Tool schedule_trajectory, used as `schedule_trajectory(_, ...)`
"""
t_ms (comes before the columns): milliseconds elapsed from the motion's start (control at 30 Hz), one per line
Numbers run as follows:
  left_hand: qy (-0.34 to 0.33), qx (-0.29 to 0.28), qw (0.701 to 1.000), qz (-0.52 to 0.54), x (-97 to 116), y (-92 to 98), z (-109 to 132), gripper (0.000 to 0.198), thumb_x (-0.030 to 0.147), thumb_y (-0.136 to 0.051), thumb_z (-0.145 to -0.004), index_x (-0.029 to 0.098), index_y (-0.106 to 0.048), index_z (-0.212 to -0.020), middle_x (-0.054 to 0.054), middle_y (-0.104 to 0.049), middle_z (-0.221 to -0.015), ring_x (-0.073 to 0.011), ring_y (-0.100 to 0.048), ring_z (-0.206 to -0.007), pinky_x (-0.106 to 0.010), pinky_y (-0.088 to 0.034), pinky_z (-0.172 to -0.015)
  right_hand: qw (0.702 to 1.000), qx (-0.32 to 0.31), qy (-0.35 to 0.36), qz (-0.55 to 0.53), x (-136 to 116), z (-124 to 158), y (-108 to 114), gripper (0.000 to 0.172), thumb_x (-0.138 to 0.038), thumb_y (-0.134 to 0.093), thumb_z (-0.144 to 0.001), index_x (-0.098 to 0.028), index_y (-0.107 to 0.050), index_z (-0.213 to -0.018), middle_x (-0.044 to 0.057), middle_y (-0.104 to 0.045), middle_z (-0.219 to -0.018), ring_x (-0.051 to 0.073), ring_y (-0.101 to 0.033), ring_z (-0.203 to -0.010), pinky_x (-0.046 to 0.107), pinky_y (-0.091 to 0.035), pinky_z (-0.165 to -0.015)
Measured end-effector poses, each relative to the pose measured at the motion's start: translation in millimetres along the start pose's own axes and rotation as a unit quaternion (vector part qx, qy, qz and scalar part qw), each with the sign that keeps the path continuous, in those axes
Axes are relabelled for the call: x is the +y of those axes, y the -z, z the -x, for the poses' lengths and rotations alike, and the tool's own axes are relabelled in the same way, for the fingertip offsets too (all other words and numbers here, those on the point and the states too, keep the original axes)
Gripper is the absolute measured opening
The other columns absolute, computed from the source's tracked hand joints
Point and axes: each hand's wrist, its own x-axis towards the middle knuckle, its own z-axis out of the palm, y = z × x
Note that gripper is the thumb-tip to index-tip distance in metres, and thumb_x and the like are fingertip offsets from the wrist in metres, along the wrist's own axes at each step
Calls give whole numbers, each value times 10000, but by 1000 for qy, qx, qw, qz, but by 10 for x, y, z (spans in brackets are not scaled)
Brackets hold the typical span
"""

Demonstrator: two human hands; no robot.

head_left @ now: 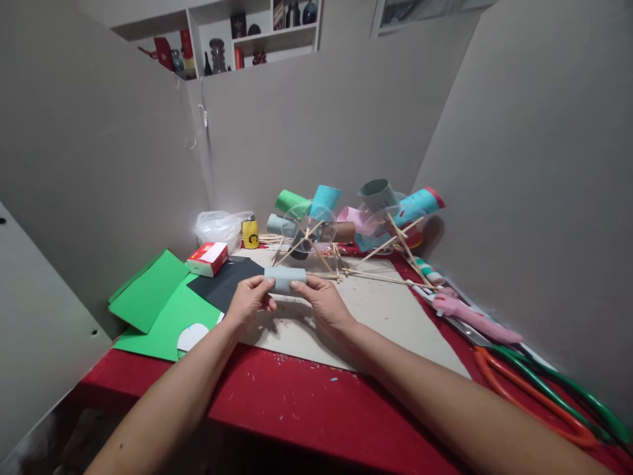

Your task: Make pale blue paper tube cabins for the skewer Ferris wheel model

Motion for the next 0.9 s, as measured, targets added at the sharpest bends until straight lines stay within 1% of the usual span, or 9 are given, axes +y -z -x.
schedule_trajectory(167, 11, -4, 1000, 10, 3, 8, -3, 380, 441, -766, -641, 129, -599, -777, 34, -568, -523, -93, -568, -402, -161, -406, -389, 1000, 11, 0, 1, 33, 11, -6, 245, -372, -789, -643, -190, -764, -805, 21, -725, -765, 192, -599, -740, 369, -432, -801)
schedule_trajectory(267, 19, -11, 999, 23, 6, 8, 2, 376, 416, -770, -654, 132, -599, -829, 23, -600, -605, -100, -598, -424, -163, -432, -387, 1000, 14, 1, 1, 48, 12, -4, 234, -380, -788, -641, -195, -757, -780, 16, -715, -740, 195, -600, -735, 372, -438, -791)
schedule_trajectory(367, 35, -44, 998, 41, -1, 14, 9, 374, 390, -746, -704, 140, -605, -944, -10, -653, -746, -114, -641, -471, -170, -467, -403, 1000, 11, -4, 4, 63, 16, 1, 241, -376, -793, -629, -201, -761, -792, 23, -725, -767, 205, -610, -755, 379, -446, -798)
schedule_trajectory(433, 50, -70, 995, 53, -6, 22, 13, 350, 375, -717, -747, 142, -601, -981, -30, -666, -799, -124, -658, -495, -178, -485, -415, 1000, 9, -14, 7, 75, 20, 3, 250, -374, -794, -627, -202, -766, -807, 29, -733, -781, 210, -618, -757, 380, -454, -794)
schedule_trajectory(533, 66, -89, 991, 72, -2, 30, 17, 284, 339, -681, -796, 133, -597, -972, -46, -671, -809, -127, -664, -510, -178, -496, -426, 1000, 6, -23, 1, 87, 33, -3, 254, -373, -793, -631, -204, -769, -819, 30, -737, -784, 204, -626, -746, 369, -461, -779)
schedule_trajectory(667, 74, -85, 989, 96, 15, 25, 22, 222, 294, -659, -823, 123, -600, -952, -42, -667, -775, -126, -663, -512, -172, -499, -425, 1000, 2, -24, -10, 78, 55, -21, 244, -358, -791, -641, -208, -770, -832, 34, -740, -823, 200, -630, -761, 370, -460, -795)
schedule_trajectory(767, 79, -84, 988, 101, 6, 29, 12, 218, 287, -657, -830, 118, -604, -958, -55, -675, -790, -126, -665, -524, -171, -500, -431, 1000, 3, -21, -13, 72, 65, -29, 239, -355, -794, -641, -210, -769, -829, 32, -740, -837, 199, -627, -760, 372, -460, -799)
schedule_trajectory(900, 76, -101, 987, 99, -39, 51, -13, 236, 301, -647, -838, 123, -597, -986, -76, -688, -819, -142, -675, -543, -186, -505, -444, 1000, 1, -21, -13, 78, 70, -34, 237, -354, -796, -644, -213, -769, -832, 25, -739, -835, 196, -626, -760, 358, -460, -794)
